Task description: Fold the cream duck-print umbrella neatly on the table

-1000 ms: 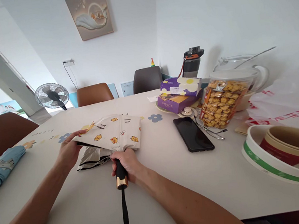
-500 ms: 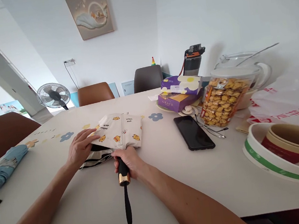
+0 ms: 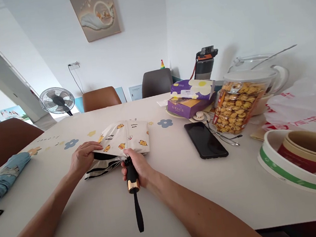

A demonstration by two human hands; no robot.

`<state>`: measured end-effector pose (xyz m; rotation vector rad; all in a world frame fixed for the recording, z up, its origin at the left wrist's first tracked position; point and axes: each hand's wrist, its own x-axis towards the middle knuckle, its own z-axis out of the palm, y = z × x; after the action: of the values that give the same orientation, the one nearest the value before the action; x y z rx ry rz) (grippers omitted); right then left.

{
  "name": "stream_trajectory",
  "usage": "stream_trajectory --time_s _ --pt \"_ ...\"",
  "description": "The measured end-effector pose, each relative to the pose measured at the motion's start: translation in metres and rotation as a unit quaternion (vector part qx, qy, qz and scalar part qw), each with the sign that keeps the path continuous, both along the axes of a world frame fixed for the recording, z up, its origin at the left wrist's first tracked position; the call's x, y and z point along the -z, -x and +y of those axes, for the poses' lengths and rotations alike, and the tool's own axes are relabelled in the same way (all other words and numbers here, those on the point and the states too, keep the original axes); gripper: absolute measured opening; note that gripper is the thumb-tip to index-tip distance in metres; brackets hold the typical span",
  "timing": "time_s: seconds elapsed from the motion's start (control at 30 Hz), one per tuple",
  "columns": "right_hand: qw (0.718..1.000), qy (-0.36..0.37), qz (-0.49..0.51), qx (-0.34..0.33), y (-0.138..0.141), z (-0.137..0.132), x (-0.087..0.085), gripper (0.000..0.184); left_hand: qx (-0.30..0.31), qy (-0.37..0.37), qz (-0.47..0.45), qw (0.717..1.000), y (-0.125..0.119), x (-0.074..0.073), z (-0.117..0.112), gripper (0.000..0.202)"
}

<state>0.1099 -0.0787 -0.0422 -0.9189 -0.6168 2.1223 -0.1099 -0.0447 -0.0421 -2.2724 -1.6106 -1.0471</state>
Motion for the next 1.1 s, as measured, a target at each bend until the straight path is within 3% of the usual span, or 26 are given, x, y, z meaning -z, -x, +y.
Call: stream_trajectory --time_s 0.33,0.53,0.7,0.77,0.83,0.93,1.0,1.1 --pt "1.000 -0.029 0.009 0.007 0.002 0.000 0.001 0.017 -0.007 -0.064 -0.084 0.994 -0.005 -0.005 -0.007 0.036" --pt "1.000 -0.021 -0.015 0.012 0.002 0.001 0.000 0.016 -0.064 -0.103 -0.177 0.977 -0.006 -0.017 -0.011 0.032" --pt "1.000 -0.005 -0.025 0.006 0.000 0.003 0.000 0.018 -0.009 -0.138 -0.195 0.971 -0.005 -0.032 -0.019 0.023" --pt "1.000 -0.004 -0.027 0.006 0.000 0.003 0.001 0.018 0.010 -0.049 -0.188 0.981 0.001 -0.033 -0.018 0.021" --pt "0.999 -0.017 -0.035 0.008 0.000 0.003 0.001 0.017 0.010 0.131 -0.149 0.980 0.009 -0.032 -0.015 0.021" --pt "0.997 -0.042 -0.068 0.008 0.002 0.002 0.002 0.016 0.011 0.380 -0.057 0.923 0.018 -0.033 -0.014 0.023" --pt "0.994 -0.057 -0.094 0.006 0.005 0.001 0.003 0.016 0.039 0.441 -0.032 0.896 0.019 -0.039 -0.016 0.025" --pt "0.986 -0.083 -0.142 -0.004 0.008 -0.001 0.004 0.016 0.050 0.416 -0.056 0.906 0.008 -0.054 -0.020 0.031"
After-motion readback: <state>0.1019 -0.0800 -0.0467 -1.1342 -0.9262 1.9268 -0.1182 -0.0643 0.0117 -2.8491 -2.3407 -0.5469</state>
